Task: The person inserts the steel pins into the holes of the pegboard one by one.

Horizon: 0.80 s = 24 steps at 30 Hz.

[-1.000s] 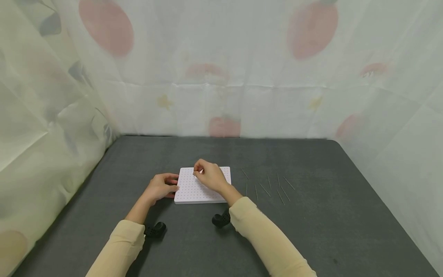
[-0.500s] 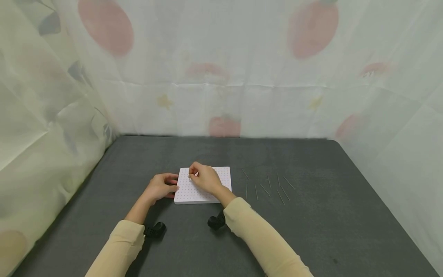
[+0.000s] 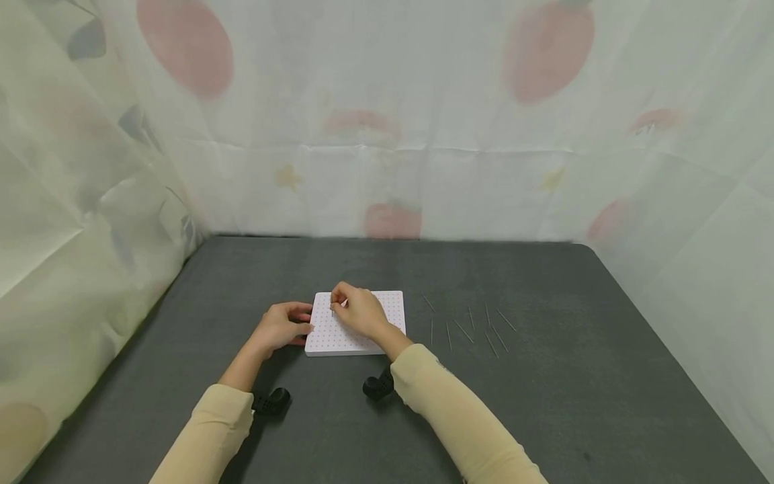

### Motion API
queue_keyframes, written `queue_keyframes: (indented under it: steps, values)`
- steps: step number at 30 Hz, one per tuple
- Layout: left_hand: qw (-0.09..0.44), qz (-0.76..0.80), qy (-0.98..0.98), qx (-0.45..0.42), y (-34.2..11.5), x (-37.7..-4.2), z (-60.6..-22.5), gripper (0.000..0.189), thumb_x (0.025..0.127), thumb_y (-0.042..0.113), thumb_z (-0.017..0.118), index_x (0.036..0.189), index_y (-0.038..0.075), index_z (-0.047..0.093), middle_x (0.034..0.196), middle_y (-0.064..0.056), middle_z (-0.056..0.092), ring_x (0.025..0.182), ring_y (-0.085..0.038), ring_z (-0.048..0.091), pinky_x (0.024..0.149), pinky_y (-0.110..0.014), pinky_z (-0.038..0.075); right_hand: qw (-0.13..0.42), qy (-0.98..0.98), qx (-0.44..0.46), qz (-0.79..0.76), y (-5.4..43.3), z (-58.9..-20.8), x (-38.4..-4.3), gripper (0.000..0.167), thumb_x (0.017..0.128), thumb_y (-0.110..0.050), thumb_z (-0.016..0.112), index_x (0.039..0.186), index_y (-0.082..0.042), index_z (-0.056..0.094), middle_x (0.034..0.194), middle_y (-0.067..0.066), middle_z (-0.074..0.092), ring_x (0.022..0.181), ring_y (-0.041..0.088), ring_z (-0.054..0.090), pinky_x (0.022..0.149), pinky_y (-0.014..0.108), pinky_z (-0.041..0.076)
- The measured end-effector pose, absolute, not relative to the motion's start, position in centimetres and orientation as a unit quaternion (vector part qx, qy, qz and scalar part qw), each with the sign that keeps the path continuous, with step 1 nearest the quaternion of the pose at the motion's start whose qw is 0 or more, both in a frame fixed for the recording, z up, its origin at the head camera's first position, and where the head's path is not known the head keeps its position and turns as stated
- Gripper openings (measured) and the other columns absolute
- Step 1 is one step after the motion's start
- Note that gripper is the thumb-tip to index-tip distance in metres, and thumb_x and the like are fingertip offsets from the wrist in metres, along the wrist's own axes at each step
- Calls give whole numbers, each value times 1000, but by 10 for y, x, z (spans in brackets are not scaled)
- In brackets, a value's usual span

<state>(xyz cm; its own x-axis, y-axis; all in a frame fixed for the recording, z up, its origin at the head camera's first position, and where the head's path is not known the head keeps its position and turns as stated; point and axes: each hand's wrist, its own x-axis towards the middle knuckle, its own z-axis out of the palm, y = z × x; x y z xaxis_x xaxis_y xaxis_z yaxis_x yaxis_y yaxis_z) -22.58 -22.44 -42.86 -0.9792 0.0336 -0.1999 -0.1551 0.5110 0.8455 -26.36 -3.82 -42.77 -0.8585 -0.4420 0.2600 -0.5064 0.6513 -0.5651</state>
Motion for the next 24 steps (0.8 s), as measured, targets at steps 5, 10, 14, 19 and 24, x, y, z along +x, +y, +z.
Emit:
queue_keyframes:
  steps: [5,10,14,19,24]
  values:
    - [94,495,863,-34,-225,-226,-429,48,83,3,65,128,-2,50,114,-22,56,86,-22,64,66,-34,58,49,-909,266,318,-39,-430,-264,4,87,-21,62,88,-20,59,85,-8,65,66,4,53,55,15,38]
    - [95,489,866,-38,-225,-226,-430,48,83,4,65,128,-1,50,114,-21,56,85,-21,63,66,-33,58,48,-910,272,311,-39,-432,-264,4,86,-20,62,88,-19,58,83,-7,65,64,4,52,55,15,38]
    - [96,491,865,-39,-225,-226,-430,48,83,4,65,128,0,50,113,-21,56,85,-21,63,66,-33,58,50,-909,273,312,-39,-433,-264,4,86,-19,61,87,-19,58,81,-7,64,65,4,53,55,14,39]
    - [95,495,863,-33,-225,-227,-430,47,83,4,65,128,-2,50,113,-22,56,86,-21,63,66,-34,58,49,-909,271,313,-40,-432,-263,3,87,-20,61,88,-19,58,83,-7,64,67,4,54,56,15,39]
    - [92,494,864,-31,-225,-226,-431,47,83,3,65,127,-3,50,113,-23,57,85,-21,64,66,-35,58,40,-912,273,304,-38,-432,-261,3,88,-20,60,89,-18,58,85,-6,65,71,5,57,59,17,43]
